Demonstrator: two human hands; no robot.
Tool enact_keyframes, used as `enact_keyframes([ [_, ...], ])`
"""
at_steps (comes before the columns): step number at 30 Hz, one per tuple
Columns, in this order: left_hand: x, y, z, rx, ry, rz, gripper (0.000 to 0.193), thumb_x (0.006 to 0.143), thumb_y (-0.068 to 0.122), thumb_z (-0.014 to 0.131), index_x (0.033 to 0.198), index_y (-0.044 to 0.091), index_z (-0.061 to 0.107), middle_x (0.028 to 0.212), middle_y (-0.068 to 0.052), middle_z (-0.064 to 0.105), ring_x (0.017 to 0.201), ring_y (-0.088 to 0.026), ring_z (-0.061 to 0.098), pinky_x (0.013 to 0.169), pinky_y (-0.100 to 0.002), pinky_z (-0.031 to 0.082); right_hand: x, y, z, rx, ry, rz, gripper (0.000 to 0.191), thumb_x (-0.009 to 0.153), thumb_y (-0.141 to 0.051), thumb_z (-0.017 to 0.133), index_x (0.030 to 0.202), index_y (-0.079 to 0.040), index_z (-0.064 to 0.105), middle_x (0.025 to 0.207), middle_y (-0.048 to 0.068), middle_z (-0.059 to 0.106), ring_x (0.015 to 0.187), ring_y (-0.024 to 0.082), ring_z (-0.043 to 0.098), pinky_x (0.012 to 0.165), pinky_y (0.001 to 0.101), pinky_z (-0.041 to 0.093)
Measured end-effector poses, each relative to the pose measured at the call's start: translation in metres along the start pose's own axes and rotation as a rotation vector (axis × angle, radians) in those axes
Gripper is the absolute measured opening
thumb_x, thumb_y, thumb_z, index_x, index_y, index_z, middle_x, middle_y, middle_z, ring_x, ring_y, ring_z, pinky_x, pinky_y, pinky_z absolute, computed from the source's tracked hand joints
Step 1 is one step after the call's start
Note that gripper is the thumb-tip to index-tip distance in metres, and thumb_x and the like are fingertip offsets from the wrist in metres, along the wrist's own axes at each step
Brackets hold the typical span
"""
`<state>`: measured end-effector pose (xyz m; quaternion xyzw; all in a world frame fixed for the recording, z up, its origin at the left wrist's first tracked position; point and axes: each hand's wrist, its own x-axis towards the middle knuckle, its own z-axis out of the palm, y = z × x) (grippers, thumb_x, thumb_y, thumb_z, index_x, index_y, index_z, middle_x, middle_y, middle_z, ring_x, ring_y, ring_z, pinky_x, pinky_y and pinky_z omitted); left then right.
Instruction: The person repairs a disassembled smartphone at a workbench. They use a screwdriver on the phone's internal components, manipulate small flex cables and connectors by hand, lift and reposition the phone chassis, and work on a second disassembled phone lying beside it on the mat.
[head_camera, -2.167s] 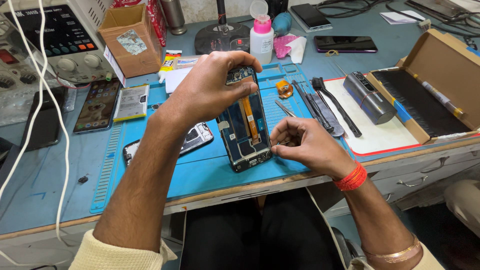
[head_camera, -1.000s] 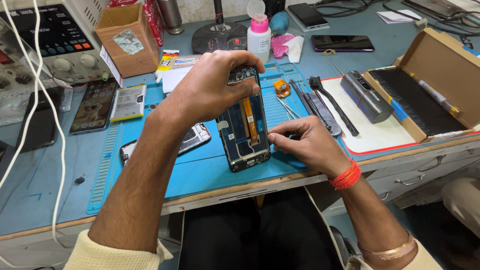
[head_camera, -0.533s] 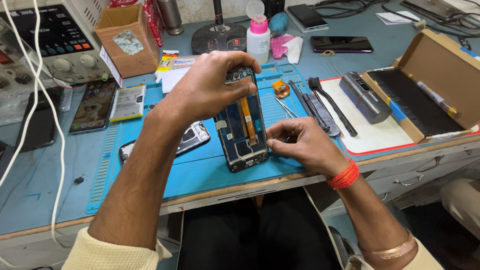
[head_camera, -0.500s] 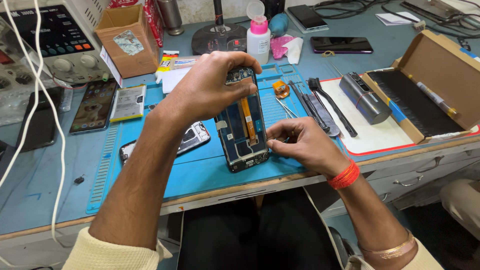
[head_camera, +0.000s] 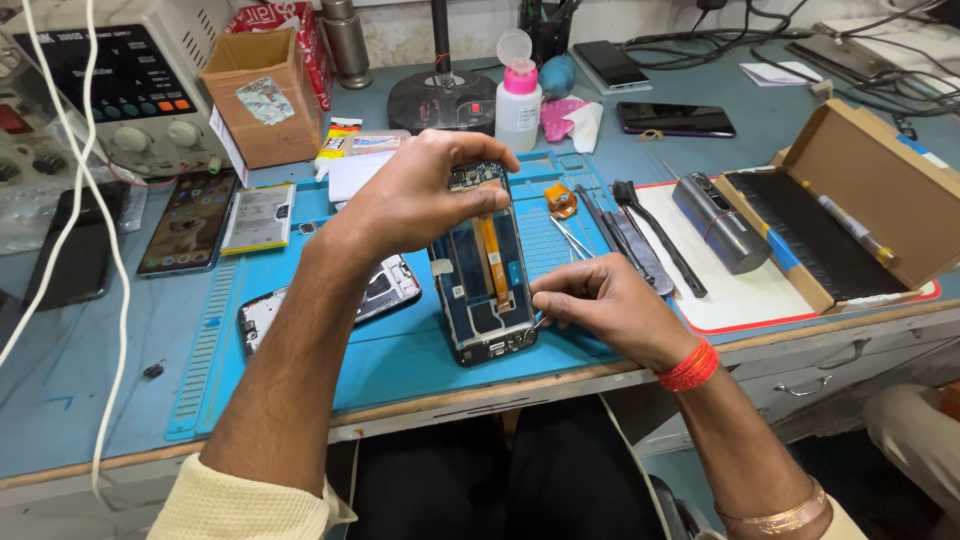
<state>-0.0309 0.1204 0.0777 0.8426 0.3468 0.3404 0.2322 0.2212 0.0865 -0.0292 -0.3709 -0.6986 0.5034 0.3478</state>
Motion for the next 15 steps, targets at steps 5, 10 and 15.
enact_keyframes([
  [5, 0.0, -0.007, 0.001, -0.004, 0.011, -0.069, 0.033, 0.085, 0.017, 0.079, 0.116, 0.006, 0.073, 0.108, -0.007, 0.078, 0.107, -0.015, 0.071, 0.095, -0.034, 0.055, 0.0, -0.002, 0.003, 0.02, 0.031, 0.053, 0.026, 0.09, -0.016, 0.075, 0.109, 0.001, 0.08, 0.082, 0.002, 0.076, 0.071, 0.007, 0.064, 0.066, 0.0232, 0.054],
  [10, -0.002, -0.012, 0.005, -0.105, 0.05, -0.053, 0.036, 0.085, 0.017, 0.079, 0.119, 0.004, 0.074, 0.106, -0.006, 0.079, 0.1, -0.012, 0.07, 0.092, -0.032, 0.057, -0.001, -0.008, 0.004, 0.022, 0.023, 0.08, 0.025, 0.09, -0.016, 0.076, 0.104, 0.003, 0.081, 0.081, 0.004, 0.075, 0.071, 0.007, 0.064, 0.066, 0.0237, 0.054],
  [15, -0.004, -0.02, 0.008, -0.139, 0.088, -0.011, 0.038, 0.084, 0.016, 0.081, 0.12, 0.004, 0.074, 0.108, -0.006, 0.078, 0.103, -0.012, 0.071, 0.095, -0.031, 0.056, -0.003, -0.012, 0.002, 0.09, -0.014, 0.112, 0.025, 0.088, -0.016, 0.075, 0.106, 0.001, 0.08, 0.086, 0.002, 0.078, 0.075, 0.006, 0.067, 0.069, 0.0227, 0.055],
])
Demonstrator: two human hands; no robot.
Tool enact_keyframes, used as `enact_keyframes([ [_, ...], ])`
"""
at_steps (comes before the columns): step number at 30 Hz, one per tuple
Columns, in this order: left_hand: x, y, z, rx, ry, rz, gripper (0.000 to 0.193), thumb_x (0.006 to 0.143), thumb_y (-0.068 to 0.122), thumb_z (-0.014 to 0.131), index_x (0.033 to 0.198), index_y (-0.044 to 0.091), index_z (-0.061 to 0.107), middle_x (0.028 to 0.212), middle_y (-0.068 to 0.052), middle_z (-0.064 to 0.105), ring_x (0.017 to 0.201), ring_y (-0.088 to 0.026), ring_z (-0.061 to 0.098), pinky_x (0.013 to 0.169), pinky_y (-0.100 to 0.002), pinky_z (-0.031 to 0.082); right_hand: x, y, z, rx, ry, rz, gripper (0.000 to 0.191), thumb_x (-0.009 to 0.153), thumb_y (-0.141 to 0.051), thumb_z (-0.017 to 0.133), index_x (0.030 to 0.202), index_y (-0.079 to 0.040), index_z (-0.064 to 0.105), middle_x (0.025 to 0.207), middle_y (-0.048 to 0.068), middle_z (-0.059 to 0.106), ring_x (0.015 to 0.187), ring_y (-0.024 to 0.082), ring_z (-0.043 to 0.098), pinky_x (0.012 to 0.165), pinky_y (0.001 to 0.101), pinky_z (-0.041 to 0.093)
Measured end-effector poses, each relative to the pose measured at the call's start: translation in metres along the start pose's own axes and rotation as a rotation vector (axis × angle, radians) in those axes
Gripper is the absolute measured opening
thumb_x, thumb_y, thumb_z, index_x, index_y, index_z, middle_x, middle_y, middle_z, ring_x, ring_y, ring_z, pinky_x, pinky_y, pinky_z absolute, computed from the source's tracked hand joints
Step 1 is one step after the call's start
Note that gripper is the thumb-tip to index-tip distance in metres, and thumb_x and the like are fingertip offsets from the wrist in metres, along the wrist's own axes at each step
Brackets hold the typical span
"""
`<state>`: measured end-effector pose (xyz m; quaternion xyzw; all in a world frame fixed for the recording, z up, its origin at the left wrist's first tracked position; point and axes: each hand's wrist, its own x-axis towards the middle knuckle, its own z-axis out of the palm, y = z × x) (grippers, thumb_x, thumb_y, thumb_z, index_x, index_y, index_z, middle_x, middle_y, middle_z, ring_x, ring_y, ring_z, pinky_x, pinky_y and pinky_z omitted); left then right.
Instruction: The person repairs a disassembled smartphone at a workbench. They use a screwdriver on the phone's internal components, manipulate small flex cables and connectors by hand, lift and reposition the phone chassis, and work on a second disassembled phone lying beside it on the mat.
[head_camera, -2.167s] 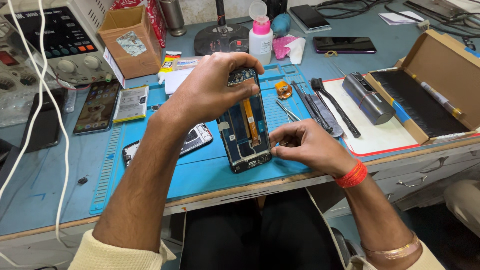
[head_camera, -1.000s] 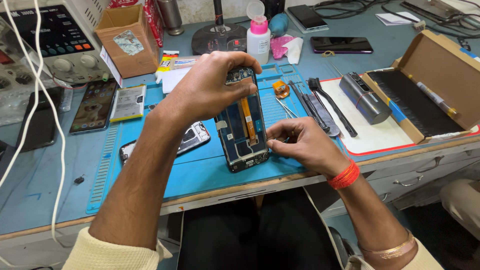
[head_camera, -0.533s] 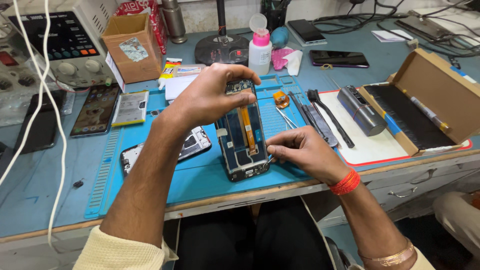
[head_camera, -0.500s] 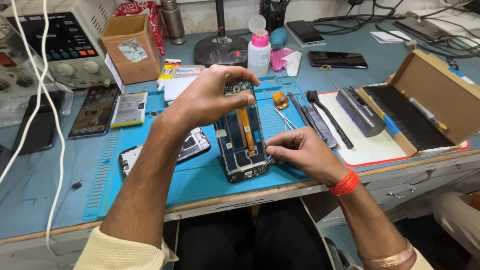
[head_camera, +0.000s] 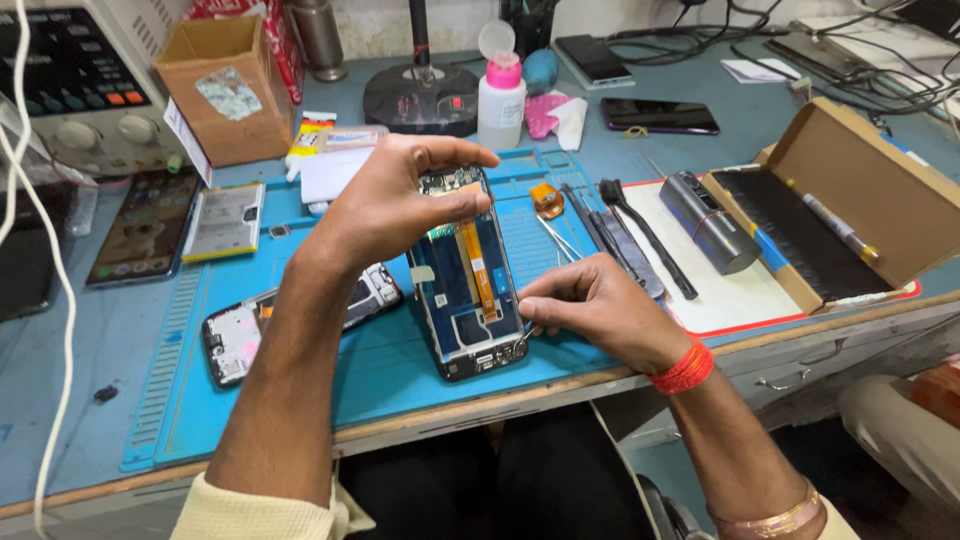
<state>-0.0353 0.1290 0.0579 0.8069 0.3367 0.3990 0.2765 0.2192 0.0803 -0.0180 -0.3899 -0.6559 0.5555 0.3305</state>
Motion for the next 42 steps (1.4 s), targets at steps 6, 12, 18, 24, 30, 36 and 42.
enact_keyframes([
  [6, 0.0003, -0.0072, 0.0007, -0.019, 0.014, 0.033, 0.037, 0.085, 0.015, 0.081, 0.119, 0.003, 0.074, 0.108, -0.006, 0.078, 0.103, -0.011, 0.071, 0.095, -0.031, 0.057, 0.0001, 0.0, -0.0028, -0.079, 0.021, -0.036, 0.024, 0.091, -0.016, 0.075, 0.106, 0.002, 0.081, 0.083, 0.003, 0.076, 0.072, 0.007, 0.064, 0.067, 0.023, 0.054],
  [12, 0.0012, -0.0071, 0.003, -0.049, 0.018, 0.039, 0.037, 0.086, 0.013, 0.08, 0.121, 0.002, 0.073, 0.108, -0.004, 0.078, 0.098, -0.009, 0.07, 0.089, -0.028, 0.059, 0.0004, 0.0008, -0.0051, -0.082, 0.042, -0.025, 0.025, 0.09, -0.016, 0.076, 0.106, 0.002, 0.081, 0.083, 0.004, 0.076, 0.071, 0.008, 0.063, 0.066, 0.0234, 0.053],
  [18, -0.0001, -0.0055, 0.0023, -0.042, 0.03, 0.017, 0.037, 0.086, 0.013, 0.08, 0.121, 0.003, 0.073, 0.107, -0.005, 0.078, 0.097, -0.009, 0.072, 0.088, -0.028, 0.06, -0.0009, -0.0005, -0.0055, -0.089, 0.032, -0.021, 0.026, 0.09, -0.018, 0.076, 0.106, 0.002, 0.081, 0.084, 0.004, 0.076, 0.073, 0.007, 0.063, 0.067, 0.0232, 0.053],
  [24, -0.0006, -0.004, 0.0025, -0.042, 0.024, -0.007, 0.037, 0.086, 0.015, 0.08, 0.121, 0.004, 0.073, 0.107, -0.005, 0.078, 0.097, -0.009, 0.072, 0.087, -0.028, 0.06, -0.0007, -0.0005, -0.005, -0.085, 0.037, -0.017, 0.027, 0.09, -0.019, 0.076, 0.107, 0.001, 0.081, 0.084, 0.004, 0.076, 0.073, 0.008, 0.064, 0.067, 0.0233, 0.054],
  [30, -0.0007, -0.0032, 0.0024, -0.018, 0.034, 0.01, 0.037, 0.086, 0.015, 0.08, 0.121, 0.004, 0.074, 0.108, -0.005, 0.078, 0.099, -0.01, 0.072, 0.089, -0.029, 0.06, 0.0001, -0.0003, -0.0052, -0.088, 0.036, -0.023, 0.027, 0.09, -0.018, 0.076, 0.107, 0.002, 0.081, 0.083, 0.004, 0.075, 0.072, 0.008, 0.064, 0.066, 0.0236, 0.054],
  [36, -0.0006, -0.0037, 0.0024, -0.009, 0.028, 0.052, 0.036, 0.087, 0.014, 0.08, 0.121, 0.004, 0.074, 0.109, -0.006, 0.078, 0.1, -0.011, 0.072, 0.091, -0.03, 0.059, 0.0002, 0.0013, -0.0058, -0.077, 0.03, -0.017, 0.027, 0.089, -0.018, 0.076, 0.107, 0.001, 0.081, 0.083, 0.003, 0.075, 0.072, 0.008, 0.064, 0.067, 0.0236, 0.054],
  [42, -0.0007, -0.0033, 0.002, -0.008, 0.03, 0.041, 0.036, 0.087, 0.015, 0.08, 0.121, 0.003, 0.074, 0.109, -0.006, 0.078, 0.099, -0.011, 0.073, 0.09, -0.03, 0.059, 0.0004, 0.0021, -0.0063, -0.082, 0.018, -0.035, 0.026, 0.09, -0.018, 0.075, 0.107, 0.001, 0.08, 0.083, 0.003, 0.076, 0.072, 0.008, 0.065, 0.067, 0.0234, 0.055],
])
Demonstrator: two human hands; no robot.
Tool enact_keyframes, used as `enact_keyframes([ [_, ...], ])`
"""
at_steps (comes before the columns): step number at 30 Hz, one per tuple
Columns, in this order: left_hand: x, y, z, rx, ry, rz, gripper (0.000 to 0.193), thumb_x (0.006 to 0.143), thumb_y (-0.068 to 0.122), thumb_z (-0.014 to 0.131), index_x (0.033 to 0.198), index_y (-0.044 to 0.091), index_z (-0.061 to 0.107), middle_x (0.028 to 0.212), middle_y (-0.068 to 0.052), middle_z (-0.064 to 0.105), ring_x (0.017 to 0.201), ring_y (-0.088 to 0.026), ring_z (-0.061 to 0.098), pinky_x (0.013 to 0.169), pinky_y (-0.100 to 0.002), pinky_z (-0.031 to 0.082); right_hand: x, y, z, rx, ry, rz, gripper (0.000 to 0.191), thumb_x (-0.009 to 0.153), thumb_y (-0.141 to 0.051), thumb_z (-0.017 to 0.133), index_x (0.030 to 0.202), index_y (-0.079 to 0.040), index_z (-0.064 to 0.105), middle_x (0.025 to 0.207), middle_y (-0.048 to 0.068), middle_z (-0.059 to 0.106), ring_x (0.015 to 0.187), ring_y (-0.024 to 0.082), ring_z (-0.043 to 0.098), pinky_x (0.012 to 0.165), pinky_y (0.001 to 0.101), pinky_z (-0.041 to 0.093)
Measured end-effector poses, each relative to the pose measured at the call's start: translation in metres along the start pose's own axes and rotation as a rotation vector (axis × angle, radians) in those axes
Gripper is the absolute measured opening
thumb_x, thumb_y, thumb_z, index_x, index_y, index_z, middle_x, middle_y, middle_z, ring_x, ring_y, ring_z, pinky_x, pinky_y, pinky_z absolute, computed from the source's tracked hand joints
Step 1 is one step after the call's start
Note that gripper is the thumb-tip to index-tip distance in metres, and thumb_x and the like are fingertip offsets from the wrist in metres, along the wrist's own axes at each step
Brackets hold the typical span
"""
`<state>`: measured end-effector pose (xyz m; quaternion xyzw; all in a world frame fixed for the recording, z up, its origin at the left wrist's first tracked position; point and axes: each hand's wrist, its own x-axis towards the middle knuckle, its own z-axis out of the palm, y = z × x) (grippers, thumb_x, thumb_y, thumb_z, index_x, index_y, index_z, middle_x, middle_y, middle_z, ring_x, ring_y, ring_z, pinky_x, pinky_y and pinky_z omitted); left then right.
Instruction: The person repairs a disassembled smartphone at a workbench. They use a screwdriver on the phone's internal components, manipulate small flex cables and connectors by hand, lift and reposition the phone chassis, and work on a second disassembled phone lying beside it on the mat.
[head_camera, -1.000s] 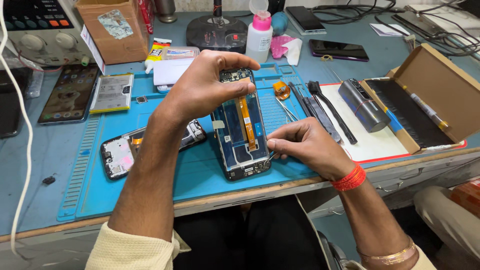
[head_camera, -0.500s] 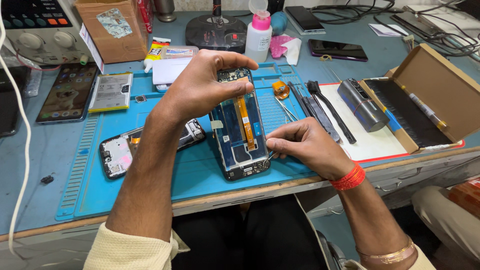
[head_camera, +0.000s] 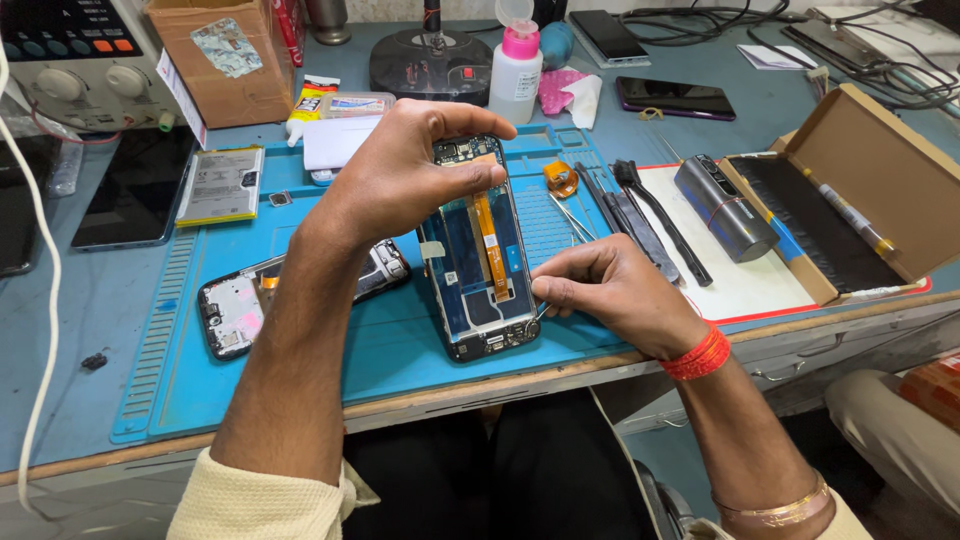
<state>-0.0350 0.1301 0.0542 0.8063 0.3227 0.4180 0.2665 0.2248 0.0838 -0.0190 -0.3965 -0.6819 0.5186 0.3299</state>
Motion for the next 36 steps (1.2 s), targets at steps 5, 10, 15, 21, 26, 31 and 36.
enact_keyframes([
  [5, -0.0001, 0.0014, 0.0005, -0.01, -0.005, -0.005, 0.036, 0.087, 0.014, 0.079, 0.121, 0.003, 0.073, 0.108, -0.006, 0.078, 0.099, -0.01, 0.072, 0.089, -0.029, 0.059, -0.0001, -0.0008, -0.0001, 0.009, -0.001, 0.003, 0.025, 0.09, -0.017, 0.076, 0.106, 0.002, 0.081, 0.082, 0.003, 0.075, 0.072, 0.008, 0.064, 0.067, 0.0235, 0.054],
  [10, 0.0, 0.0024, 0.0011, -0.011, -0.01, 0.004, 0.036, 0.087, 0.013, 0.079, 0.12, 0.002, 0.073, 0.109, -0.006, 0.078, 0.098, -0.01, 0.071, 0.089, -0.029, 0.059, -0.0001, -0.0013, 0.0013, 0.003, -0.002, -0.015, 0.023, 0.091, -0.016, 0.076, 0.104, 0.002, 0.081, 0.081, 0.002, 0.074, 0.072, 0.007, 0.063, 0.067, 0.0229, 0.053],
  [15, 0.0002, 0.0036, 0.0013, -0.018, -0.013, -0.016, 0.035, 0.087, 0.013, 0.079, 0.12, 0.003, 0.073, 0.108, -0.006, 0.078, 0.097, -0.009, 0.071, 0.087, -0.028, 0.06, -0.0001, -0.0006, 0.0033, 0.049, 0.0, 0.014, 0.021, 0.091, -0.015, 0.075, 0.103, 0.002, 0.08, 0.082, 0.001, 0.073, 0.072, 0.005, 0.062, 0.066, 0.0225, 0.052],
  [21, 0.0006, 0.0049, 0.002, 0.012, 0.001, -0.012, 0.036, 0.085, 0.013, 0.081, 0.12, 0.004, 0.074, 0.109, -0.006, 0.078, 0.098, -0.01, 0.073, 0.087, -0.029, 0.061, 0.0, 0.0009, 0.0049, 0.033, -0.017, 0.006, 0.017, 0.091, -0.014, 0.076, 0.099, 0.002, 0.077, 0.078, -0.001, 0.068, 0.069, 0.005, 0.059, 0.064, 0.022, 0.05],
  [26, -0.0001, 0.0061, 0.0025, -0.004, -0.001, -0.039, 0.035, 0.086, 0.013, 0.08, 0.119, 0.004, 0.074, 0.107, -0.006, 0.078, 0.096, -0.01, 0.073, 0.084, -0.028, 0.063, 0.0, 0.0006, 0.0066, 0.04, -0.025, 0.012, 0.017, 0.09, -0.012, 0.075, 0.1, 0.002, 0.075, 0.081, -0.001, 0.07, 0.072, 0.004, 0.061, 0.067, 0.021, 0.051],
  [31, -0.0006, 0.0066, 0.0022, -0.009, 0.003, -0.064, 0.035, 0.086, 0.013, 0.08, 0.119, 0.005, 0.074, 0.106, -0.005, 0.078, 0.095, -0.01, 0.074, 0.083, -0.027, 0.063, -0.0006, -0.0002, 0.0085, 0.043, -0.035, 0.01, 0.015, 0.089, -0.008, 0.074, 0.101, 0.002, 0.073, 0.084, -0.001, 0.071, 0.074, 0.004, 0.062, 0.069, 0.0212, 0.052],
  [36, -0.0009, 0.0058, 0.0018, 0.021, 0.013, -0.037, 0.035, 0.085, 0.013, 0.081, 0.118, 0.005, 0.075, 0.106, -0.006, 0.078, 0.097, -0.011, 0.074, 0.086, -0.029, 0.062, -0.0008, -0.0001, 0.0081, 0.057, -0.053, 0.021, 0.015, 0.09, -0.007, 0.073, 0.102, 0.001, 0.072, 0.085, -0.001, 0.069, 0.076, 0.005, 0.062, 0.069, 0.0211, 0.052],
])
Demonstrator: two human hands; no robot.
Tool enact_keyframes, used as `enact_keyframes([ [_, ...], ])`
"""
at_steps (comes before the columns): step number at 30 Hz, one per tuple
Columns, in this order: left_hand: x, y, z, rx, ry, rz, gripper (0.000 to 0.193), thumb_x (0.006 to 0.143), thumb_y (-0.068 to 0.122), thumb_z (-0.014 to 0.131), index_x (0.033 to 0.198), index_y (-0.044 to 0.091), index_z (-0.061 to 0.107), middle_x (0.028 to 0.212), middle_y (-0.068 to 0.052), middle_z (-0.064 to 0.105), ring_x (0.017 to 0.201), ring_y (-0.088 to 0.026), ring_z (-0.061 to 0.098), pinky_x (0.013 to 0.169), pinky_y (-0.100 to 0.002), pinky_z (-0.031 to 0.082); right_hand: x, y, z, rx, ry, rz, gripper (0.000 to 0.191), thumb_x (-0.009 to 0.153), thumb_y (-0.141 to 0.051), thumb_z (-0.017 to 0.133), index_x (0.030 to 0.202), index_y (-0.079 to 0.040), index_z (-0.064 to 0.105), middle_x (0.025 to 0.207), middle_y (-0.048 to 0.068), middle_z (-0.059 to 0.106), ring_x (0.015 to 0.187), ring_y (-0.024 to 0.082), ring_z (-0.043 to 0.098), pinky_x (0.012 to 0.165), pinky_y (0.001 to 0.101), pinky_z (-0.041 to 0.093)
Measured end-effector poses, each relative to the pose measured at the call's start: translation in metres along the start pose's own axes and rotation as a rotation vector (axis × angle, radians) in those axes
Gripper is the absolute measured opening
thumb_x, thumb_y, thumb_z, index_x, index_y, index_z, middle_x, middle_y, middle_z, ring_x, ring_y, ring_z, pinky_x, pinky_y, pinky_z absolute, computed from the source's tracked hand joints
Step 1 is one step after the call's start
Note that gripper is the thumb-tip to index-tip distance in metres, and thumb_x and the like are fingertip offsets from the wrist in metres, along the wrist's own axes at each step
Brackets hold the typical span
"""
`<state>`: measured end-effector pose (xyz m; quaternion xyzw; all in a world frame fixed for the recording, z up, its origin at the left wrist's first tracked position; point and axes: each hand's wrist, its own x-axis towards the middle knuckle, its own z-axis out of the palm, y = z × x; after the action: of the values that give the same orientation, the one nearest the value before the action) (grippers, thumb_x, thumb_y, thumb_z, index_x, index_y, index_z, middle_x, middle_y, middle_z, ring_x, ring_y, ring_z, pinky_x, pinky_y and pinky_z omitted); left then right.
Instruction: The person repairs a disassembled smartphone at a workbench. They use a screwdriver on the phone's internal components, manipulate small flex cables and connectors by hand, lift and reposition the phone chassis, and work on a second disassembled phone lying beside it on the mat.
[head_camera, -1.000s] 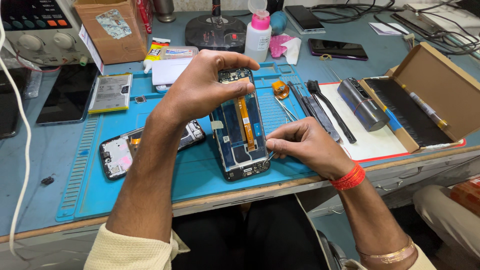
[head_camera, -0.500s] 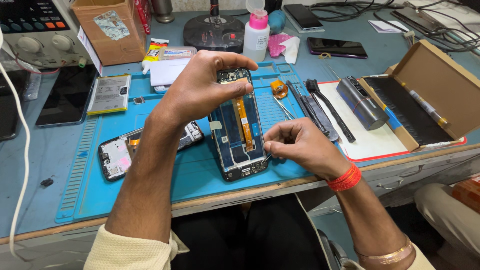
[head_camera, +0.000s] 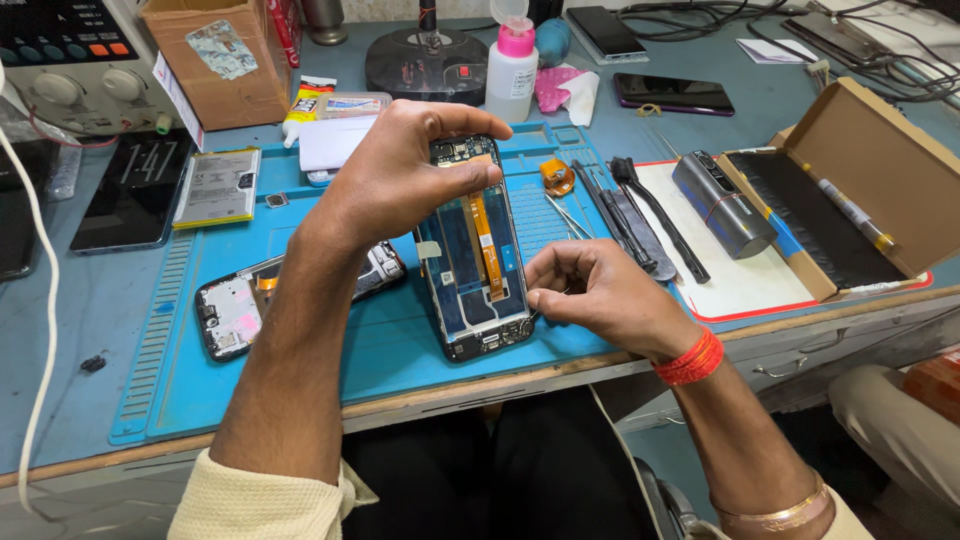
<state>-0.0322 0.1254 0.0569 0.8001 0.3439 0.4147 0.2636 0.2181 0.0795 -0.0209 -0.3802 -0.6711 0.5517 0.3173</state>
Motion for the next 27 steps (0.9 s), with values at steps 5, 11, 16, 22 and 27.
enact_keyframes([
  [5, -0.0003, -0.0013, 0.0002, 0.003, 0.004, 0.008, 0.035, 0.085, 0.013, 0.081, 0.118, 0.005, 0.075, 0.107, -0.006, 0.079, 0.098, -0.012, 0.074, 0.087, -0.03, 0.061, -0.0004, 0.0009, -0.0006, -0.001, 0.005, 0.002, 0.015, 0.09, -0.007, 0.073, 0.103, 0.001, 0.071, 0.086, -0.001, 0.069, 0.076, 0.005, 0.061, 0.07, 0.0211, 0.052],
  [11, -0.001, -0.0017, 0.0, -0.009, 0.011, -0.002, 0.035, 0.085, 0.014, 0.081, 0.119, 0.006, 0.075, 0.106, -0.007, 0.079, 0.097, -0.012, 0.075, 0.086, -0.03, 0.062, -0.0014, 0.0021, 0.0003, 0.01, 0.01, -0.022, 0.018, 0.09, -0.006, 0.073, 0.106, 0.003, 0.072, 0.09, 0.001, 0.072, 0.08, 0.007, 0.066, 0.075, 0.0224, 0.056],
  [16, -0.0013, -0.0011, 0.0003, 0.006, 0.021, -0.006, 0.035, 0.085, 0.014, 0.081, 0.118, 0.006, 0.075, 0.105, -0.006, 0.079, 0.096, -0.011, 0.075, 0.085, -0.029, 0.063, -0.0032, 0.0024, 0.0012, 0.015, 0.024, -0.023, 0.019, 0.091, -0.005, 0.072, 0.108, 0.003, 0.073, 0.092, 0.004, 0.075, 0.082, 0.008, 0.068, 0.076, 0.0237, 0.057],
  [22, -0.002, -0.0021, -0.0003, -0.007, 0.016, 0.001, 0.035, 0.085, 0.014, 0.081, 0.118, 0.006, 0.075, 0.105, -0.006, 0.079, 0.096, -0.011, 0.074, 0.086, -0.029, 0.062, -0.0052, 0.0024, 0.0051, 0.007, 0.049, -0.04, 0.02, 0.091, -0.005, 0.073, 0.108, 0.003, 0.073, 0.093, 0.003, 0.075, 0.083, 0.007, 0.069, 0.076, 0.0236, 0.058],
  [27, -0.0027, -0.0045, -0.0024, 0.013, 0.024, 0.042, 0.035, 0.085, 0.014, 0.081, 0.118, 0.005, 0.075, 0.105, -0.006, 0.078, 0.097, -0.012, 0.074, 0.088, -0.03, 0.061, -0.0076, -0.0011, 0.0062, -0.026, 0.065, -0.037, 0.023, 0.091, -0.005, 0.072, 0.112, 0.003, 0.074, 0.095, 0.002, 0.074, 0.085, 0.006, 0.066, 0.076, 0.0234, 0.056],
])
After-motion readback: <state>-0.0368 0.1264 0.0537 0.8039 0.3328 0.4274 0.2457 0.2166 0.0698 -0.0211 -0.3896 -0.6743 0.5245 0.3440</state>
